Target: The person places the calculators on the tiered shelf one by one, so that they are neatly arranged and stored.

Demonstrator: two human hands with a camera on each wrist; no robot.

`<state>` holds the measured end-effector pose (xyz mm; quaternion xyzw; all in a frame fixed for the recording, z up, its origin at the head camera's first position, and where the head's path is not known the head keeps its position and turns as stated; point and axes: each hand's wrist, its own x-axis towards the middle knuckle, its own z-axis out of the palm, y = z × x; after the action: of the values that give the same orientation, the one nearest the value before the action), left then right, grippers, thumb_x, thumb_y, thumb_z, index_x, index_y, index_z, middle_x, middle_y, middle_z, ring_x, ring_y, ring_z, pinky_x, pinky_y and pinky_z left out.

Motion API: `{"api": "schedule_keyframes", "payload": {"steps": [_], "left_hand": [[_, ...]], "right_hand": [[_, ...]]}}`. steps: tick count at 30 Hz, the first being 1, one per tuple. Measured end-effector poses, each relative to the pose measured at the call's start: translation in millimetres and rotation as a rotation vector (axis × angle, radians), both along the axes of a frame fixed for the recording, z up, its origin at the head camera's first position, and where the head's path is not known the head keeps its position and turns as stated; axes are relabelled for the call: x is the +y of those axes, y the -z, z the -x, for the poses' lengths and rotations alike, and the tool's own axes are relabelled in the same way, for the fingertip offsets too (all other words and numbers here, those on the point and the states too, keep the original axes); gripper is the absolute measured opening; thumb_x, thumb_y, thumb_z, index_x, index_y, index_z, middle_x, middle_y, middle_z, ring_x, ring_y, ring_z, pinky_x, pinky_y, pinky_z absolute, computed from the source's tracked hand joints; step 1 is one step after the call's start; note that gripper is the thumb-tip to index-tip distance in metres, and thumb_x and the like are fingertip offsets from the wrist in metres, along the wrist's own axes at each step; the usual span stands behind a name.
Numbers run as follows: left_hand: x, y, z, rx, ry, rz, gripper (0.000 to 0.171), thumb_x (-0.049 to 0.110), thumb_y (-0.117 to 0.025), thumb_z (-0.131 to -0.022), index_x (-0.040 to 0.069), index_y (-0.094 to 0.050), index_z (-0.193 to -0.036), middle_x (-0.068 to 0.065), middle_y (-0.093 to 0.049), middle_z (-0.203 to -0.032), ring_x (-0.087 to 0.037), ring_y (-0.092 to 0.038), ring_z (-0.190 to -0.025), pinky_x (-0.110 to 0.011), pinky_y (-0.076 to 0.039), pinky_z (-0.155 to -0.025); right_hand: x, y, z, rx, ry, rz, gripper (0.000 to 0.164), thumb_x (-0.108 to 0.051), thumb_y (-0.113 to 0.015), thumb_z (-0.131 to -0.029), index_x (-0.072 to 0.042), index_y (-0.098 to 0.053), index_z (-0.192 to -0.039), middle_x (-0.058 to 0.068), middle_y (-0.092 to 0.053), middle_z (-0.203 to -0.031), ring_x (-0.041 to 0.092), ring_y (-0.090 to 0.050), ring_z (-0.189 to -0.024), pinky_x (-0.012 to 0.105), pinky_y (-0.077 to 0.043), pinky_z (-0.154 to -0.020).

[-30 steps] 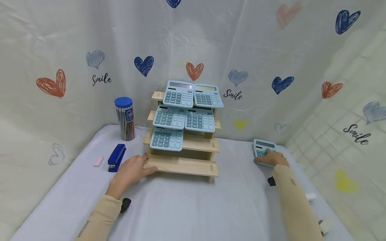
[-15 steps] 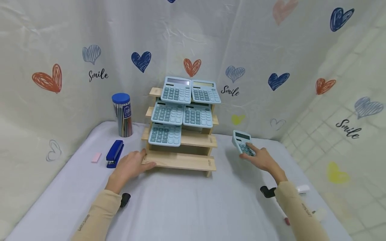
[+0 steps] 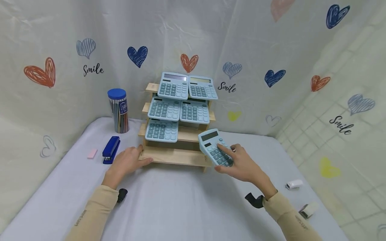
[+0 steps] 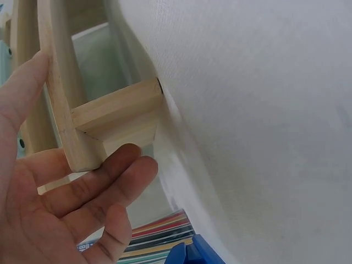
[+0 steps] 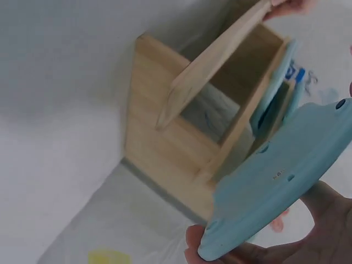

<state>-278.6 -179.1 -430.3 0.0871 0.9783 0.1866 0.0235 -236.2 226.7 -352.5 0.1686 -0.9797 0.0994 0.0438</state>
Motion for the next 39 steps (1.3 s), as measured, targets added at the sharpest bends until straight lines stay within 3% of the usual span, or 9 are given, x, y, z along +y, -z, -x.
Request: {"api": "schedule_keyframes", "payload": {"steps": [12,18,26,33,39], "left_hand": [[-1.5,4.6,-2.0,-0.013,0.000,-0.009,0.088,0.061,-0.065,-0.089,-0.008,-0.048,-0.141,-0.021,-0.065,-0.109,-0.023,-0.057,-0.080,-0.034,-0.046,-0.065],[-2.1,4.0,-5.4,-0.004,-0.002,0.000,0.087,0.060,-0.066,-0.089,-0.009,-0.049,-0.141,-0.022,-0.066,-0.109,-0.023,-0.057,-0.079,-0.034,-0.046,-0.064],[-1.6,3.1,-6.5,0.027,-0.003,0.003,0.088,0.060,-0.066,-0.089,-0.010,-0.049,-0.140,-0.028,-0.066,-0.117,-0.025,-0.058,-0.082,-0.040,-0.051,-0.069],[-0.7,2.2,-5.4,0.036,-0.006,-0.001,0.089,0.060,-0.066,-0.089,-0.011,-0.048,-0.142,-0.031,-0.064,-0.123,-0.026,-0.058,-0.084,-0.042,-0.051,-0.071],[1.0,0.8,-3.3,0.041,0.001,-0.011,0.089,0.059,-0.066,-0.090,-0.010,-0.047,-0.142,-0.031,-0.064,-0.124,-0.026,-0.058,-0.084,-0.041,-0.050,-0.069]], "right_hand": [[-55.4,4.2,24.5,0.081,-0.039,-0.071,0.078,-0.064,-0.061,-0.081,-0.024,-0.052,-0.148,0.035,-0.049,-0.130,0.043,-0.050,-0.110,0.054,-0.044,-0.086],[-82.1,11.0,37.0,0.115,0.048,-0.077,0.085,-0.074,-0.059,-0.081,-0.020,-0.053,-0.146,0.036,-0.050,-0.126,0.044,-0.049,-0.107,0.055,-0.046,-0.087],[-114.6,18.7,53.8,0.123,0.182,-0.092,0.097,-0.083,-0.044,-0.086,-0.010,-0.048,-0.149,0.041,-0.047,-0.130,0.050,-0.044,-0.120,0.051,-0.045,-0.099],[-126.4,18.9,68.1,0.129,0.232,-0.148,0.095,-0.082,-0.032,-0.091,-0.008,-0.046,-0.150,0.043,-0.042,-0.140,0.052,-0.038,-0.131,0.046,-0.042,-0.105],[-125.5,16.7,76.4,0.109,0.234,-0.098,0.091,-0.078,-0.030,-0.095,-0.007,-0.045,-0.150,0.043,-0.034,-0.147,0.052,-0.033,-0.136,0.048,-0.040,-0.109]]}}
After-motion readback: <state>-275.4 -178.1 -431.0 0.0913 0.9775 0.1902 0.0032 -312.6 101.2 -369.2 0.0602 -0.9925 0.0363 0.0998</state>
